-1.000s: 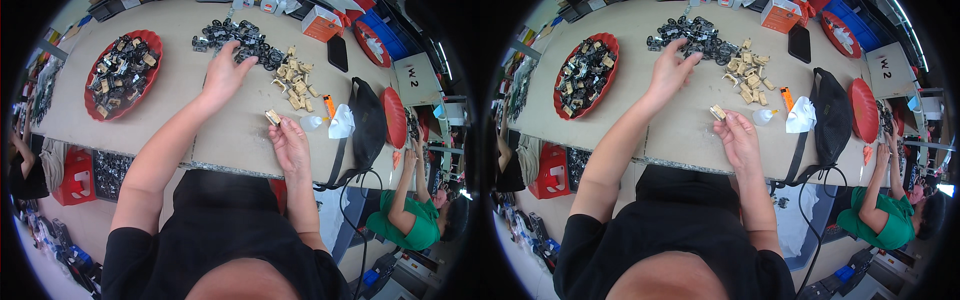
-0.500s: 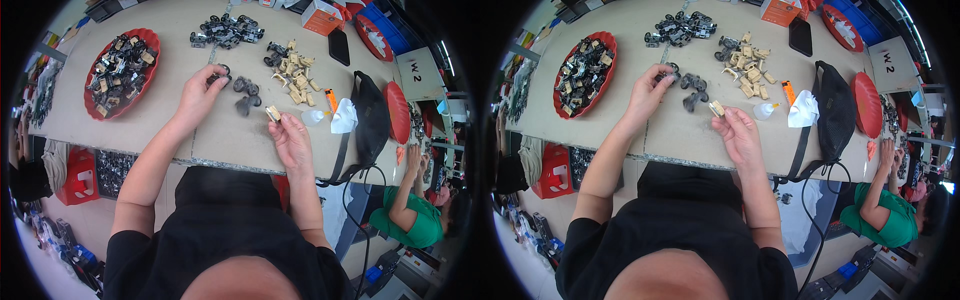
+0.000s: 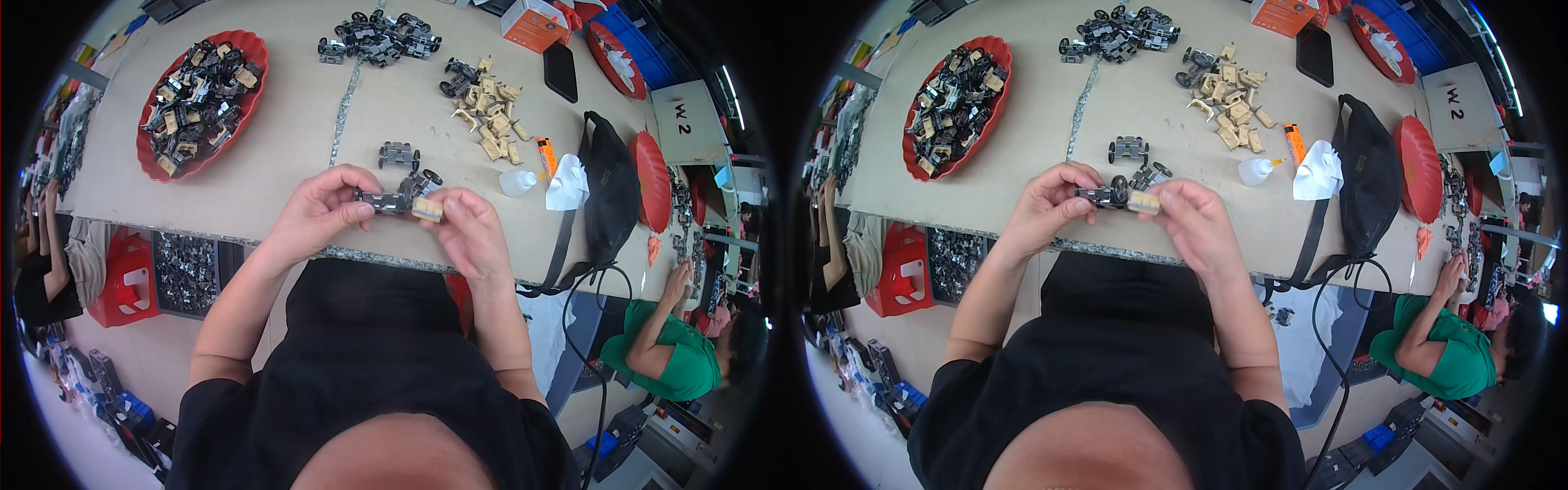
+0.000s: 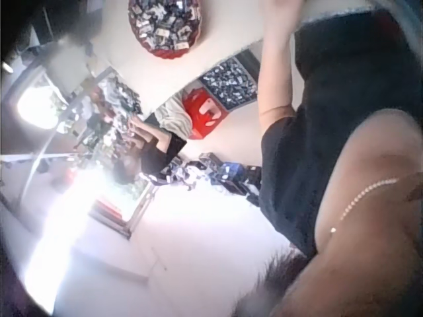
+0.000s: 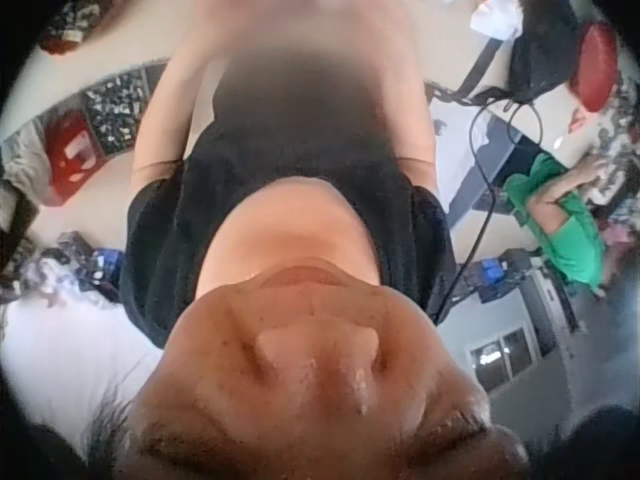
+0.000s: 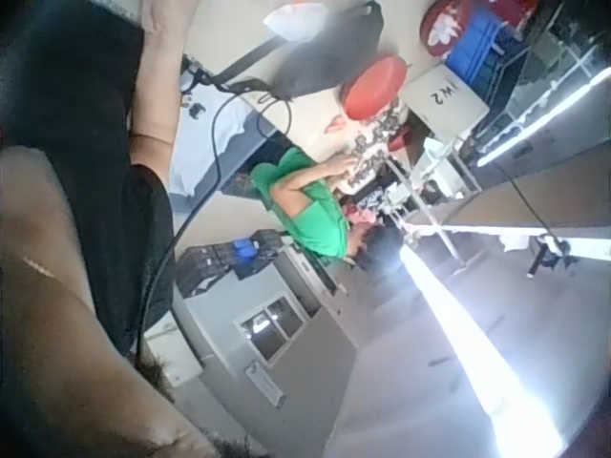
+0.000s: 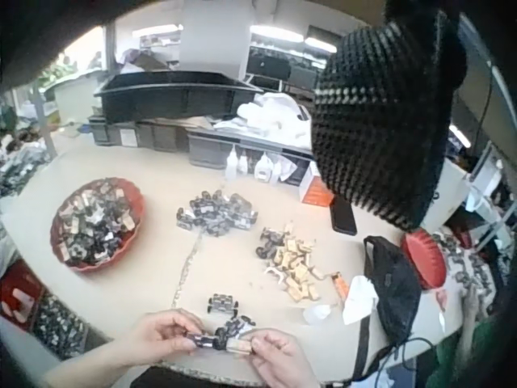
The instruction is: The person applies adhesive from a bottle onto plastic parts and attaches them to wheel assemblies by hand.
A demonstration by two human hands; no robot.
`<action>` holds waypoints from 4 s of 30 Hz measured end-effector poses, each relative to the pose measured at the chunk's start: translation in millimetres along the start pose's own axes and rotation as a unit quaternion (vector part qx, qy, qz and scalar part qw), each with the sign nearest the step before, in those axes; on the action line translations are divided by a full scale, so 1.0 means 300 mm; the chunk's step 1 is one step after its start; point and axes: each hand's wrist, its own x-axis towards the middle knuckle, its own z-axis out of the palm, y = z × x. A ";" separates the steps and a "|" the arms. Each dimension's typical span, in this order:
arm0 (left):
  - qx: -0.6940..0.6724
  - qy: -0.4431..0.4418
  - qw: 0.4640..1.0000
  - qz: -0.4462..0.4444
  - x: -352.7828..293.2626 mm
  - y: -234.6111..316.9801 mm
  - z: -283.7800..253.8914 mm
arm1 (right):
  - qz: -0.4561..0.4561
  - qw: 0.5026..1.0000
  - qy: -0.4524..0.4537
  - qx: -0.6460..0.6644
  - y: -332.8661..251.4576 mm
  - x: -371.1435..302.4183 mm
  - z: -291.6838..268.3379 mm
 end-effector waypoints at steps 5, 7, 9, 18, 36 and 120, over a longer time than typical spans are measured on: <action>0.047 0.042 0.998 -0.010 0.027 -0.029 0.020 | -0.063 0.993 0.034 0.093 -0.013 0.072 -0.036; 0.044 0.057 0.997 0.005 0.035 -0.036 0.016 | -0.064 0.991 0.029 0.111 -0.025 0.065 -0.047; 0.085 0.024 0.996 0.005 0.035 -0.049 0.005 | -0.061 0.993 0.052 0.085 -0.015 0.055 -0.041; 0.119 -0.012 0.992 -0.027 0.033 -0.046 0.020 | -0.051 0.993 0.088 -0.068 0.005 0.043 -0.026; 0.081 -0.029 0.995 -0.050 0.056 -0.031 0.010 | 0.066 0.976 0.043 -0.202 -0.047 0.073 0.028; 0.063 0.124 0.990 0.004 -0.015 -0.084 0.070 | 0.157 0.971 0.073 -0.166 -0.030 0.093 0.073</action>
